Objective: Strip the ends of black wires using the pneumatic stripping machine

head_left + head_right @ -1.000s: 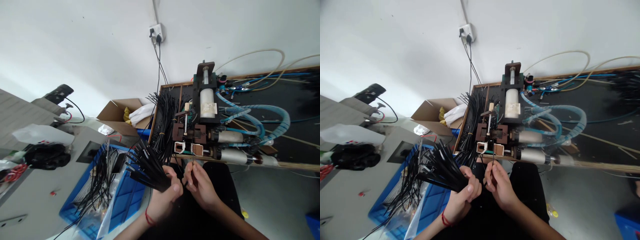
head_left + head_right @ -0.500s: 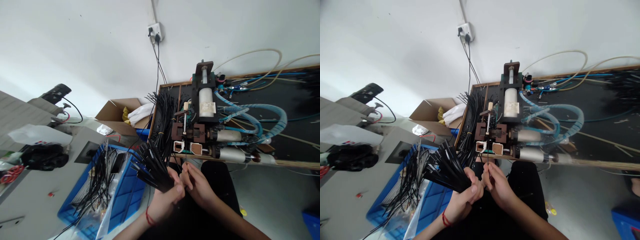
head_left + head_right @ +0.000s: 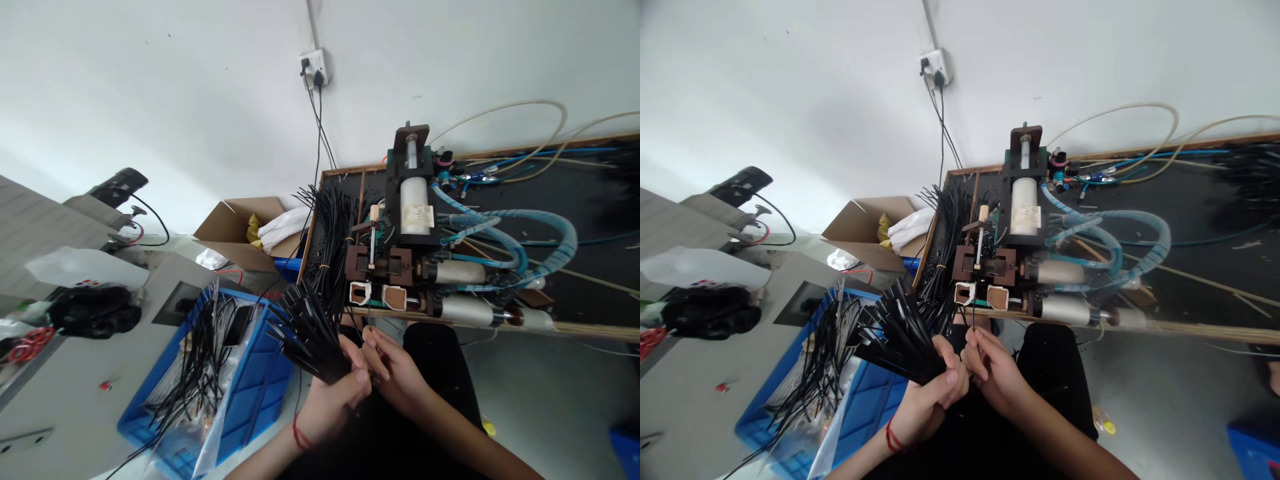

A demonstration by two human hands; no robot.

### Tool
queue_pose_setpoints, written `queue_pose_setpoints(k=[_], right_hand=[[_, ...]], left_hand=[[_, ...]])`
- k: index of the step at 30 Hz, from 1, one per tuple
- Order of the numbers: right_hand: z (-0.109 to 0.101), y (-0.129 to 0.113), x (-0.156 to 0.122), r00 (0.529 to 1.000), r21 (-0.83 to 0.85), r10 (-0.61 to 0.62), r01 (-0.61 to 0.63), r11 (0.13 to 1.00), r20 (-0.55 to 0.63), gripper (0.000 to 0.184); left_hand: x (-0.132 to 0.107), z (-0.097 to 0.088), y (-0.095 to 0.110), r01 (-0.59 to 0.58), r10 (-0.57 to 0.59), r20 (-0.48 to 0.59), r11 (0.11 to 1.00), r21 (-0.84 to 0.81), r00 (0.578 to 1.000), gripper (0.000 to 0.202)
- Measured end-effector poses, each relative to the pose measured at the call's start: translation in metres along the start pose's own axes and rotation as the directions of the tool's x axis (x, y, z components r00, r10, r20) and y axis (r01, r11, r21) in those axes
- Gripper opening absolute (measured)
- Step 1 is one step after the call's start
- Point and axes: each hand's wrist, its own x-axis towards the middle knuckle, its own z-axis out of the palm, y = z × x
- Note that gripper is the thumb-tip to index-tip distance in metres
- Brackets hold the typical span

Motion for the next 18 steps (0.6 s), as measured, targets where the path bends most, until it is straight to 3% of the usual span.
queue_pose_setpoints(k=[18], right_hand=[[-0.004, 0.0034, 0.0032, 1.0, -0.002, 0.012, -0.012, 1.0, 0.002, 0.035]], left_hand=[[0.0024, -0.0004, -0.0004, 0.038, -0.036, 0.025, 0.998, -0.055, 0.999, 0.017]])
